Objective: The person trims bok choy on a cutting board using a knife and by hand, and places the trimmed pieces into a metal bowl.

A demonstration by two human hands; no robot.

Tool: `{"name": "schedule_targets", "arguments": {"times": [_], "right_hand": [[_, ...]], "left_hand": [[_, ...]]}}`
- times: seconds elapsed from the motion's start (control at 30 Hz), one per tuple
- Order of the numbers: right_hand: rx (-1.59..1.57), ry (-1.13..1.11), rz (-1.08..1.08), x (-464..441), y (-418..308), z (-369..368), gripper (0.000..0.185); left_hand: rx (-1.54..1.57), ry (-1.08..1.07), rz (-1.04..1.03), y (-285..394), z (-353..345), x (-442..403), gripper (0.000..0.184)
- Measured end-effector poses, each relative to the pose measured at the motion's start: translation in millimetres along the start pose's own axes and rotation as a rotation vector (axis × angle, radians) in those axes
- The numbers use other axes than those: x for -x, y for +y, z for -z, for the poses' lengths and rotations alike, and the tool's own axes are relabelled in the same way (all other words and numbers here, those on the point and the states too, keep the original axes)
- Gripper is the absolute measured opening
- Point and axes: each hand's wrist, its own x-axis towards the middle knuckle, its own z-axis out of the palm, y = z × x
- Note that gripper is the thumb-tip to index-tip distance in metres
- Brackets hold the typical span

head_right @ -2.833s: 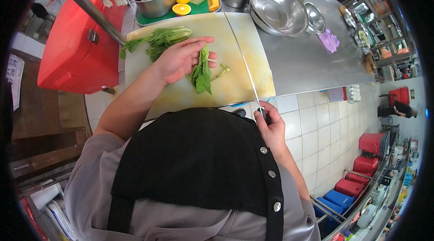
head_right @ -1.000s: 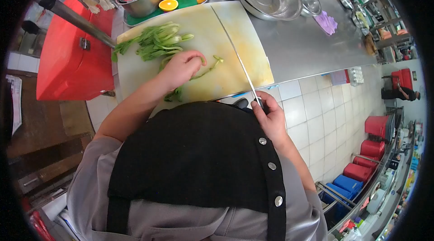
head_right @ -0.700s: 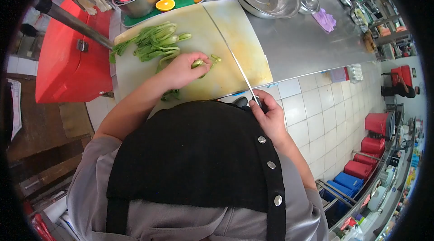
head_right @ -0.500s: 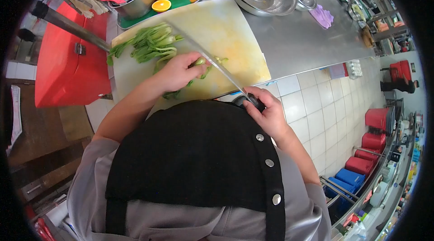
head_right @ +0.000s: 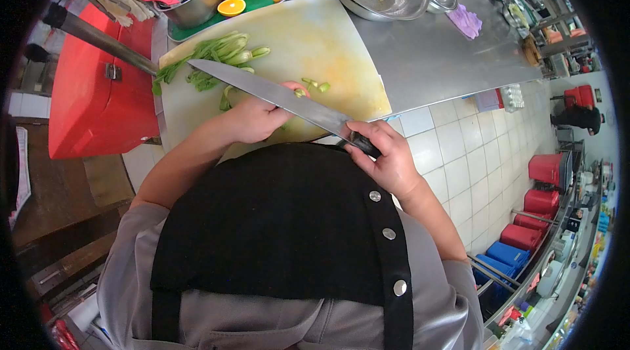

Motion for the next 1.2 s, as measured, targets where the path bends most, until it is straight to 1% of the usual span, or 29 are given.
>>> {"name": "schedule_targets", "arguments": {"times": [0.1,0.2,0.4,0.5,0.6,0.63,0.67,0.7,0.73,0.77,0.83,0.9,1.0,1.1,1.17,1.2], "right_hand": [[-0.006,-0.002,-0.009,-0.2,-1.3,0.4,0.045],[-0.021,-0.002,-0.022,1.3,0.6,-0.2,0.045],[-0.042,-0.002,-0.056,3.9,2.4,-1.5,0.043],[-0.062,0.017,-0.111,11.1,8.3,-3.0,0.041],[-0.063,0.063,-0.144,19.0,21.2,-14.1,0.038],[-0.116,0.067,-0.222,25.7,26.7,-16.5,0.038],[-0.151,0.096,-0.197,27.9,30.3,-19.8,0.038],[-0.174,0.102,-0.229,33.2,37.5,-22.7,0.037],[-0.240,0.106,-0.289,34.8,36.2,-24.4,0.037],[-0.299,0.111,-0.355,35.5,34.4,-25.3,0.037],[-0.323,0.113,-0.353,35.6,37.6,-27.6,0.038],[-0.340,0.093,-0.346,34.5,39.3,-27.2,0.038],[-0.347,0.048,-0.333,34.0,39.1,-24.8,0.038],[-0.324,0.047,-0.325,35.6,41.5,-26.4,0.038],[-0.311,0.057,-0.315,35.6,41.7,-26.5,0.038],[-0.340,0.072,-0.348,34.7,39.7,-26.5,0.038]], "left_hand": [[0.029,0.041,-0.078,-8.0,-5.3,-2.3,0.015],[0.033,0.022,-0.079,-7.8,-4.5,-4.1,0.015],[0.030,-0.020,0.026,4.9,-0.3,-0.7,0.018],[0.166,0.089,-0.126,-3.0,-8.6,0.9,0.020],[0.050,-0.024,0.062,13.8,16.0,19.1,0.025],[0.016,0.011,0.061,21.6,29.5,27.7,0.025],[-0.014,0.040,0.057,31.5,41.4,34.8,0.026],[-0.038,0.061,0.049,43.5,50.8,40.4,0.027],[-0.092,0.113,0.184,59.8,67.8,48.3,0.028],[-0.201,0.243,0.187,57.4,81.5,56.1,0.029],[-0.406,0.488,0.185,47.9,106.4,62.7,0.030],[-0.683,0.647,0.226,37.4,132.8,62.5,0.034],[-0.884,0.684,0.270,-21.6,169.9,59.9,0.039],[-0.980,0.643,0.465,-67.0,176.5,59.3,0.039],[-1.048,0.768,0.332,-56.2,153.6,54.1,0.037],[-1.080,0.830,0.266,-47.8,138.8,51.6,0.036]]}}
